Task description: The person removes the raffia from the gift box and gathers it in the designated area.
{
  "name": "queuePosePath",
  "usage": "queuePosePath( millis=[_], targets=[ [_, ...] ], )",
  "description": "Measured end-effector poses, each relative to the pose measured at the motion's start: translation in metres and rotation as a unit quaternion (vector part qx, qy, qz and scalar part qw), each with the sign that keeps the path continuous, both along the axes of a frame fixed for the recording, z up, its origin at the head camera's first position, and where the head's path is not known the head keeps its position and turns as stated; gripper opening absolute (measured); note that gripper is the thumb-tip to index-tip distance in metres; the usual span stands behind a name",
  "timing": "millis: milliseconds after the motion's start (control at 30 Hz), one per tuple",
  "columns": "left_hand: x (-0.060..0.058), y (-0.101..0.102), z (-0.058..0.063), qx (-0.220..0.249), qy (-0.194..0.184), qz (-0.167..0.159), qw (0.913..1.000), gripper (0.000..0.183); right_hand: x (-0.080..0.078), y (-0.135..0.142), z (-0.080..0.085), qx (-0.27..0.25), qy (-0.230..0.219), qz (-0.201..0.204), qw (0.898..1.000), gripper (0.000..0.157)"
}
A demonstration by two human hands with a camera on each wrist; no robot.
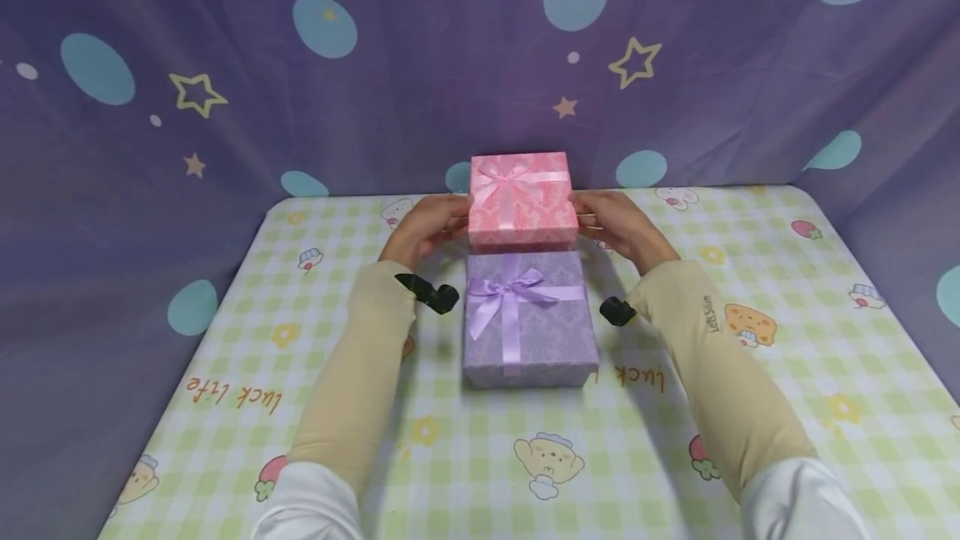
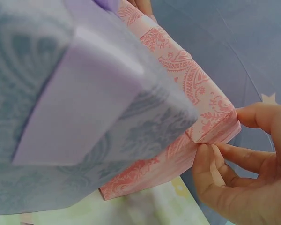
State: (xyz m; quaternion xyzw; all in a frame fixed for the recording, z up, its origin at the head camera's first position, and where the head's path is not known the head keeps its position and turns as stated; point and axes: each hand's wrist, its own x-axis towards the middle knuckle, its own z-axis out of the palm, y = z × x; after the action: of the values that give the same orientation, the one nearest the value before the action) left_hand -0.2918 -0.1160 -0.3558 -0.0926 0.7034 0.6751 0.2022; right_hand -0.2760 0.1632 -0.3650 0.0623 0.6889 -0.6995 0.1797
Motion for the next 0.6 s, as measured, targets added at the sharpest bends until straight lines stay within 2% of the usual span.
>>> queuePosePath(
  millis=[233, 333, 467, 600],
  targets=[
    [0.001, 0.001, 0.009, 0.007, 0.008, -0.004, 0.9999, 0.036, 0.001, 0.0, 0.007, -0.006, 0.009, 0.004, 1.0, 0.038],
    [0.002, 0.001, 0.015, 0.009, 0.013, -0.001, 0.9999, 0.038, 0.001, 0.0, 0.011, 0.009, 0.015, 0.006, 1.0, 0.046],
    [0.003, 0.004, 0.027, -0.001, 0.036, 0.011, 0.9993, 0.04, 0.002, -0.003, 0.02, 0.031, 0.034, -0.011, 0.999, 0.057],
    [0.005, 0.007, 0.038, -0.038, 0.069, 0.015, 0.9968, 0.041, 0.005, -0.006, 0.029, 0.053, 0.058, -0.037, 0.996, 0.059]
  ],
)
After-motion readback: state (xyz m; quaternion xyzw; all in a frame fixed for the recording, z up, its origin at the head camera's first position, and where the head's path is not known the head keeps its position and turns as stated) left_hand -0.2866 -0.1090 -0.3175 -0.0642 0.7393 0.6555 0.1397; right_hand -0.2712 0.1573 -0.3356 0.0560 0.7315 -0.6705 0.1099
